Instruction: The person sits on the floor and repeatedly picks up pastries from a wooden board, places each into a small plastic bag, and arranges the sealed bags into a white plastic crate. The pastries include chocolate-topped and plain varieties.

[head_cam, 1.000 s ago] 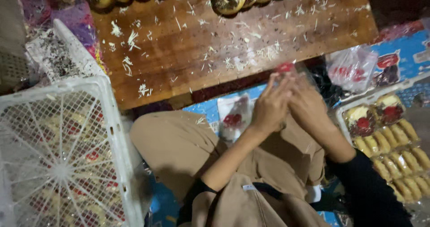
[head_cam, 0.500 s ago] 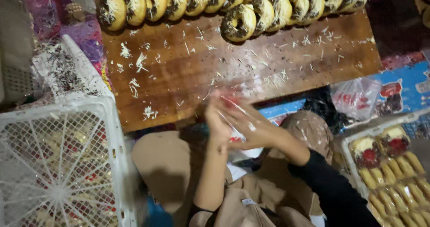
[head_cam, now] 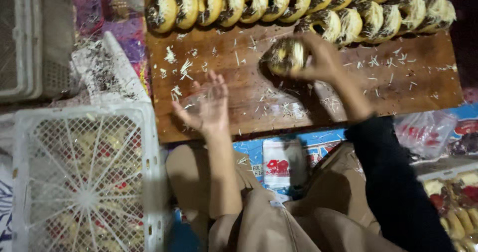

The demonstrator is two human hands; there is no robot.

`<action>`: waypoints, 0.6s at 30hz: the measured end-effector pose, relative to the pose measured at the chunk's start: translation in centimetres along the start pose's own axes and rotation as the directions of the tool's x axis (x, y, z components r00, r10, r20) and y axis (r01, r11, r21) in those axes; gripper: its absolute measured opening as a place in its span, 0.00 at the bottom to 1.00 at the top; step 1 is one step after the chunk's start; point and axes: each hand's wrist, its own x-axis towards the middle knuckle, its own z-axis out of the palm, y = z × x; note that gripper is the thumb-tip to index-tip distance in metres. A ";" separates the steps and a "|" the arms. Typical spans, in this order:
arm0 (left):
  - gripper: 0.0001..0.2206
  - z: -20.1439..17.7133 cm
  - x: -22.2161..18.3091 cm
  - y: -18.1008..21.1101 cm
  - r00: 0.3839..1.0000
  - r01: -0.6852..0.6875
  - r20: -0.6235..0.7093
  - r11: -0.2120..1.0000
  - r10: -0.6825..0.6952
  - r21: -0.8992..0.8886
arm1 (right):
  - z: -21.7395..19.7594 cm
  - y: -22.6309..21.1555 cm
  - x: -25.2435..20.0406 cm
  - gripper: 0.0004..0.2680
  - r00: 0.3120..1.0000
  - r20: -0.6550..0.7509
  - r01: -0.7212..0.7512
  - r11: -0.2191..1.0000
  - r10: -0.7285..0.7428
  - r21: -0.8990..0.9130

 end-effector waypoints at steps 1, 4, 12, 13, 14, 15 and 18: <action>0.32 -0.7 0.4 -0.4 0.998 -0.057 0.007 0.998 0.057 -0.017 | 0.0 -2.7 -2.2 0.35 0.999 -0.033 -0.026 0.975 0.034 0.220; 0.33 -3.2 -0.4 -2.8 0.986 -0.144 0.078 0.987 0.149 -0.072 | -0.2 -10.9 -8.9 0.31 0.991 -0.124 0.001 0.903 0.058 0.430; 0.36 -5.4 -10.0 -10.2 0.925 -0.138 0.374 0.973 0.060 0.185 | 2.2 -20.6 -15.1 0.32 0.946 -0.318 0.116 0.982 -0.064 0.148; 0.35 -4.9 -10.8 -10.0 0.934 -0.124 0.355 0.966 0.036 0.226 | 2.1 -20.6 -15.4 0.35 0.955 -0.279 0.131 0.986 -0.098 0.101; 0.34 -4.5 -11.6 -9.7 0.942 -0.109 0.335 0.958 0.013 0.267 | 2.0 -20.5 -15.8 0.34 0.977 -0.203 0.112 0.970 -0.068 0.216; 0.33 -4.0 -12.3 -9.5 0.950 -0.092 0.313 0.947 -0.010 0.308 | 1.7 -20.5 -16.1 0.33 0.991 -0.123 0.084 0.942 -0.045 0.326; 0.33 -3.8 -14.1 -10.8 0.985 -0.040 0.165 0.855 -0.054 0.516 | 0.6 -20.6 -16.4 0.31 0.983 -0.174 0.093 0.972 -0.055 0.217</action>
